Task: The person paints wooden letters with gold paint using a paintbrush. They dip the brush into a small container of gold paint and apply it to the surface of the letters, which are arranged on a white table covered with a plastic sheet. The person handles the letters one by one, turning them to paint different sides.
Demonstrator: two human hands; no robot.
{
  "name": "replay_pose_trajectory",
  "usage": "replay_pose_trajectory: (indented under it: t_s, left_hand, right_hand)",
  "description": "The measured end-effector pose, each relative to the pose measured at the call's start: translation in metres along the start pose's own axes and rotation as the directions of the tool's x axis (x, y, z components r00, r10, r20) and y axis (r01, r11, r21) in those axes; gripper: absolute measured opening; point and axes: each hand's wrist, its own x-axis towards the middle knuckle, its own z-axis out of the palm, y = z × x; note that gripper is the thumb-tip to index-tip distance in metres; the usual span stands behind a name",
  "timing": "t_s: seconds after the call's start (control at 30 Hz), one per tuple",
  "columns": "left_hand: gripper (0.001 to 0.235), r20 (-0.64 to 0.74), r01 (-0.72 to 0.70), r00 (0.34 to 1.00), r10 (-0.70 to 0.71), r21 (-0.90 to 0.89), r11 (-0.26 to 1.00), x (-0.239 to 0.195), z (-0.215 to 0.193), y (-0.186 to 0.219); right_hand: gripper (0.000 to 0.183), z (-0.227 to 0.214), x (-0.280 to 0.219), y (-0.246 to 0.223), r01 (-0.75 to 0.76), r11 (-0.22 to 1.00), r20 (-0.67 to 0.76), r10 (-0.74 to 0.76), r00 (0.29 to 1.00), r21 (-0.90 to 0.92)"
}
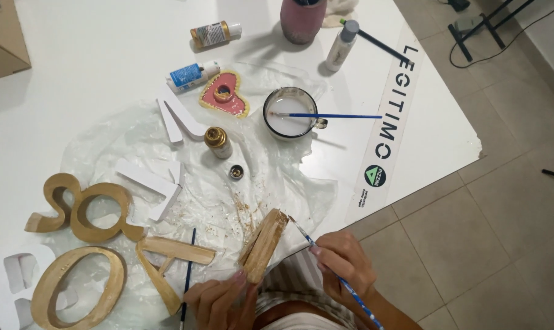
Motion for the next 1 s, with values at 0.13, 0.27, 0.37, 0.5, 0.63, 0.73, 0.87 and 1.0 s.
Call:
replay_pose_trajectory:
  t_s: [0.13, 0.27, 0.37, 0.5, 0.63, 0.73, 0.87, 1.0]
  left_hand:
    - [0.035, 0.044, 0.083, 0.996, -0.083, 0.004, 0.997, -0.01, -0.007, 0.001]
    - [0.037, 0.077, 0.08, 0.994, -0.08, 0.009, 0.997, -0.008, -0.009, 0.002]
    - [0.038, 0.105, 0.103, 0.989, -0.103, 0.003, 0.995, 0.0, -0.01, 0.008]
    - [0.034, 0.065, 0.068, 0.996, -0.068, -0.009, 0.998, -0.005, -0.009, 0.003]
    - [0.037, 0.144, 0.119, 0.982, -0.122, 0.028, 0.993, -0.004, -0.014, 0.008]
    - [0.038, 0.144, 0.138, 0.979, -0.142, 0.036, 0.99, -0.003, -0.013, 0.008]
    - [0.04, 0.161, 0.138, 0.977, -0.144, 0.043, 0.989, 0.0, -0.014, 0.011]
    - [0.04, 0.179, 0.163, 0.969, -0.172, 0.065, 0.984, -0.009, -0.015, 0.007]
  right_hand:
    - [0.012, 0.007, -0.001, 0.0, 0.042, 0.999, 0.061, -0.041, 0.997, -0.011]
    - [0.014, 0.017, -0.006, 0.003, 0.064, 0.997, 0.085, -0.06, 0.995, -0.05]
    - [0.01, 0.019, -0.002, 0.001, 0.072, 0.997, 0.125, -0.075, 0.989, 0.03]
    - [0.014, 0.026, -0.019, 0.01, -0.042, 0.98, 0.028, 0.037, 0.999, 0.194]
    - [0.014, 0.028, -0.013, 0.021, -0.007, 0.993, 0.058, 0.001, 0.998, 0.115]
    - [0.014, 0.036, -0.023, 0.025, -0.026, 0.981, 0.006, 0.025, 1.0, 0.191]
    - [0.012, 0.029, 0.003, 0.028, -0.084, 0.983, 0.011, 0.084, 0.996, 0.165]
    - [0.015, 0.031, 0.01, 0.016, -0.114, 0.954, 0.051, 0.104, 0.993, 0.278]
